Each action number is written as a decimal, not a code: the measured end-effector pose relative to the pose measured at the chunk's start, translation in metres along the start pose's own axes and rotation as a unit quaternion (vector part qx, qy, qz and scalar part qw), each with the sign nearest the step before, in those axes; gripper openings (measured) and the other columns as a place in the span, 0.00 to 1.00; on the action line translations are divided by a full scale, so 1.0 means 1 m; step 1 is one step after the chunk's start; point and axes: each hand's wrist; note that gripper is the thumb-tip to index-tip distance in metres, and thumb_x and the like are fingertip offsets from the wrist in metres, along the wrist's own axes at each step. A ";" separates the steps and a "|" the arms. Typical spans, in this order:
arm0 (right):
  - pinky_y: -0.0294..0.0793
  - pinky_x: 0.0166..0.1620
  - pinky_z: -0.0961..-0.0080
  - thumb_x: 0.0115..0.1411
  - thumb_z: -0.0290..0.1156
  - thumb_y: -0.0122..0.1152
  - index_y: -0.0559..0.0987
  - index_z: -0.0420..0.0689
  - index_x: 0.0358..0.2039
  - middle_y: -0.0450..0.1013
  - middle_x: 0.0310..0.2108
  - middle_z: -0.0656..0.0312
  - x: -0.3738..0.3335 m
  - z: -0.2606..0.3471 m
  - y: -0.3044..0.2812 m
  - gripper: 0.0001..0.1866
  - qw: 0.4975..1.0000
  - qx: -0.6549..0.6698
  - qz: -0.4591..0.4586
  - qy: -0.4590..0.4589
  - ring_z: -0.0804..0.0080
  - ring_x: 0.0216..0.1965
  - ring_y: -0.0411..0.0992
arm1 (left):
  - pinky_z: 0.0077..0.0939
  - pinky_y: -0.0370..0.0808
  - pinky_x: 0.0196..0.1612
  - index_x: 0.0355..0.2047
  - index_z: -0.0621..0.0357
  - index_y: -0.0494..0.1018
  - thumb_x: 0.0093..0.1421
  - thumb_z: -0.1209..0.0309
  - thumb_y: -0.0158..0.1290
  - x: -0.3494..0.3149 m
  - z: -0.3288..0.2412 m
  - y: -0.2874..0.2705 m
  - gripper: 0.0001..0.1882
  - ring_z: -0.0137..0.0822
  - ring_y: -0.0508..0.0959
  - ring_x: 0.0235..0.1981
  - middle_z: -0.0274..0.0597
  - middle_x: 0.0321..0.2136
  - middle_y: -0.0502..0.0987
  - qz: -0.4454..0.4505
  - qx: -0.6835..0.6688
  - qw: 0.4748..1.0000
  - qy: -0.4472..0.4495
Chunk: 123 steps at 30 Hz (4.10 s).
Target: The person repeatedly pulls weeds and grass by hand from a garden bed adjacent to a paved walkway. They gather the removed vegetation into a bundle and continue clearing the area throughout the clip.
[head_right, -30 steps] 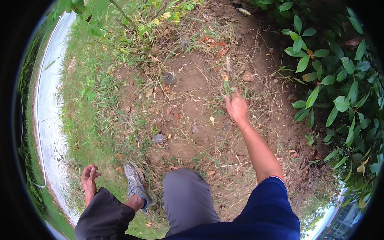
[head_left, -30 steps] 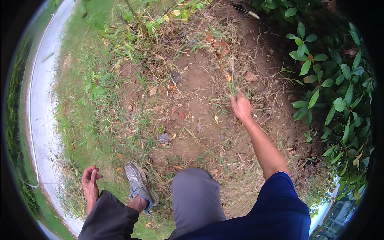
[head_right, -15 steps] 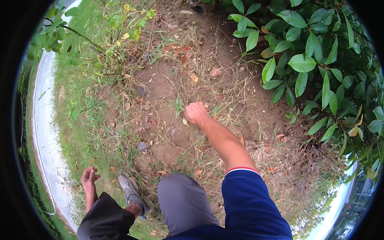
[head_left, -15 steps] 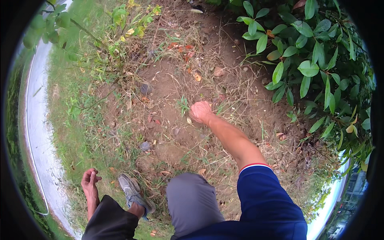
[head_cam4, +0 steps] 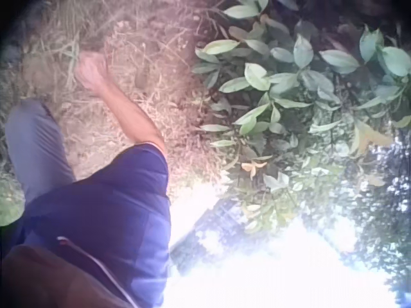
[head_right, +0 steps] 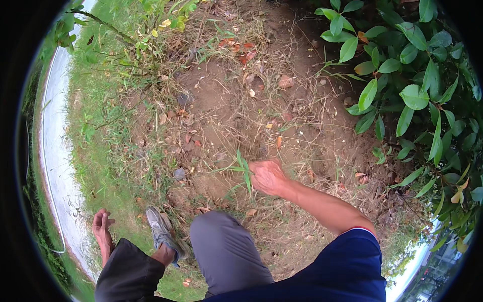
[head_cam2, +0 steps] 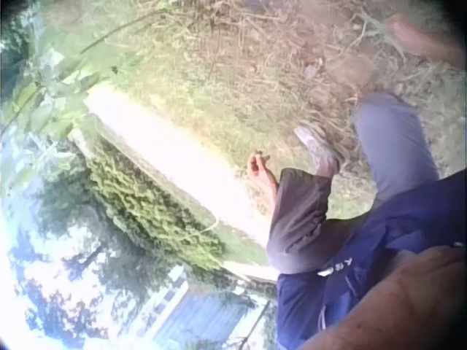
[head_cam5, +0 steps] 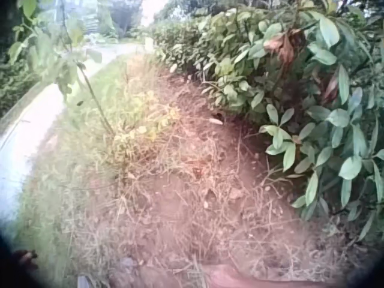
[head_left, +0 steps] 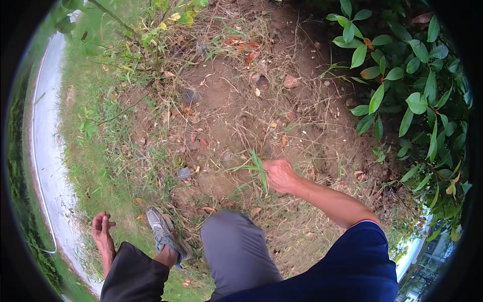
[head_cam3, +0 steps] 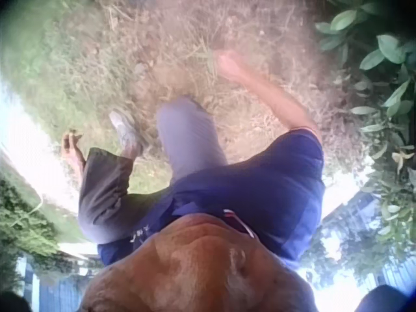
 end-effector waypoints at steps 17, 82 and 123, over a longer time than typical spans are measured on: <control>0.73 0.26 0.72 0.58 0.32 0.45 0.77 0.43 0.31 0.73 0.20 0.60 0.065 -0.119 -0.139 0.12 0.934 -0.296 -0.026 0.197 0.66 0.22 0.73 | 0.22 0.69 0.36 0.39 0.60 0.73 0.59 0.61 0.53 0.014 -0.016 0.051 0.15 0.27 0.74 0.24 0.38 0.33 0.75 0.079 0.013 0.997 0.019; 0.73 0.34 0.64 0.51 0.36 0.52 0.82 0.48 0.27 0.78 0.31 0.58 -0.546 0.058 0.203 0.11 0.761 -0.052 0.241 0.600 0.63 0.35 0.77 | 0.14 0.63 0.23 0.45 0.55 0.72 0.58 0.61 0.55 0.085 0.009 0.037 0.17 0.27 0.76 0.24 0.39 0.38 0.77 0.081 0.001 0.997 -0.001; 0.71 0.33 0.61 0.47 0.28 0.53 0.67 0.49 0.52 0.75 0.27 0.53 -0.426 -0.110 -0.048 0.27 0.795 -0.208 -0.011 0.570 0.55 0.29 0.74 | 0.14 0.59 0.24 0.46 0.52 0.72 0.58 0.60 0.54 0.078 0.024 0.031 0.17 0.25 0.75 0.26 0.36 0.38 0.77 0.048 -0.003 0.996 -0.080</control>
Point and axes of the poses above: each hand's wrist, its own x-axis towards the middle knuckle, its own y-axis out of the palm, z = x × y
